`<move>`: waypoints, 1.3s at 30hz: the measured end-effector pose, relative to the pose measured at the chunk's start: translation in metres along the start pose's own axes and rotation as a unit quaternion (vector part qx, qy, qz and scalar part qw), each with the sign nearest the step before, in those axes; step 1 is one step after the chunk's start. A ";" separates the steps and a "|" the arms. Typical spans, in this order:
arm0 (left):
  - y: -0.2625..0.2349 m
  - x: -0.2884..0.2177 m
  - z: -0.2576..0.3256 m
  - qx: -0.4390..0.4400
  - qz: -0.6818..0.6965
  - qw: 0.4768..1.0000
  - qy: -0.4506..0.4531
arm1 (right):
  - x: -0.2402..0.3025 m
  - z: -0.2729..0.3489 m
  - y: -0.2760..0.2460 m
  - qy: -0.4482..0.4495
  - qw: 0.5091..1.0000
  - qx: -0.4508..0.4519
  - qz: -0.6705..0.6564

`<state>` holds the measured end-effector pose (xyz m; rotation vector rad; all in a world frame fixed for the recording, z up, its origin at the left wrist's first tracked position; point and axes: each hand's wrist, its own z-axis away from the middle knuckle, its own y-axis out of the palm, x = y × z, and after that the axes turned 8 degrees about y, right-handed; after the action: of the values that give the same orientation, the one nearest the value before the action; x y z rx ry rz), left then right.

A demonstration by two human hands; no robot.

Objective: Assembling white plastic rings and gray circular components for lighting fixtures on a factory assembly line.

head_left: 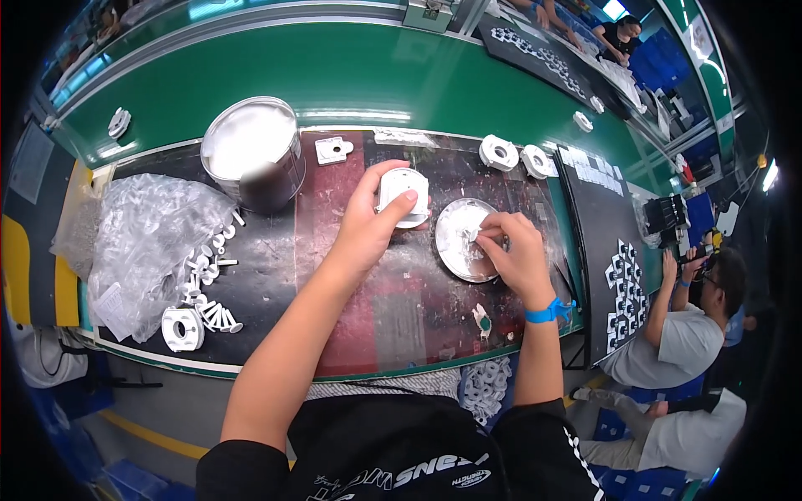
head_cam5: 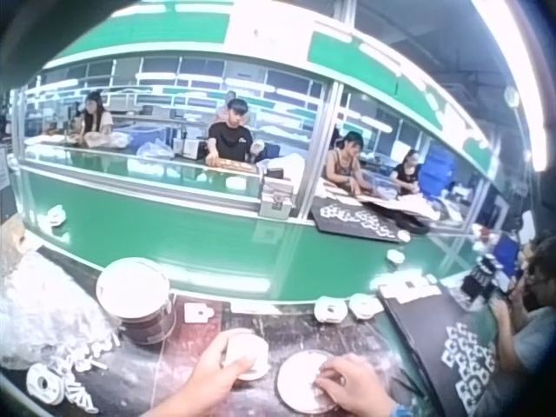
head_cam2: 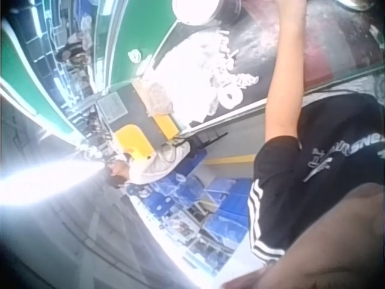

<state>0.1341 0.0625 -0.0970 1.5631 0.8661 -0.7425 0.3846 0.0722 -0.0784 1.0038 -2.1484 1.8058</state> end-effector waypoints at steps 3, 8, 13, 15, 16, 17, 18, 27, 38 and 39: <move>-0.001 0.000 -0.001 -0.003 0.004 1.000 -0.007 | 0.007 -0.001 -0.001 -0.015 1.000 -0.024 -0.007; 0.005 -0.009 0.002 0.000 0.002 1.000 -0.018 | 0.032 -0.010 -0.012 0.073 0.949 -0.038 -0.306; 0.004 0.001 0.007 0.034 -0.037 0.999 -0.004 | 0.046 -0.041 -0.002 0.056 0.841 0.043 -0.537; 0.009 -0.003 0.008 0.055 -0.059 0.997 -0.013 | 0.051 -0.051 0.007 0.049 0.815 0.049 -0.576; 0.009 -0.003 0.007 0.068 -0.052 0.996 -0.013 | 0.051 -0.056 0.014 0.051 0.802 0.052 -0.593; 0.009 -0.003 0.009 0.075 -0.030 0.996 -0.026 | 0.051 -0.058 0.021 0.062 0.790 0.041 -0.608; 0.011 -0.003 0.010 0.082 -0.006 0.996 -0.040 | 0.051 -0.058 0.027 0.082 0.784 0.035 -0.615; 0.012 -0.003 0.011 0.088 -0.009 0.994 -0.060 | 0.044 -0.051 0.043 0.186 0.727 0.046 -0.659; 0.011 0.000 0.010 0.092 0.005 0.994 -0.057 | 0.045 -0.050 0.047 0.190 0.725 0.051 -0.660; 0.011 0.000 0.010 0.093 0.005 0.994 -0.058 | 0.045 -0.050 0.047 0.190 0.725 0.050 -0.660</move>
<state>0.1436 0.0514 -0.0923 1.6690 0.7200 -0.9187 0.3089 0.1028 -0.0801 1.4198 -0.5932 1.1339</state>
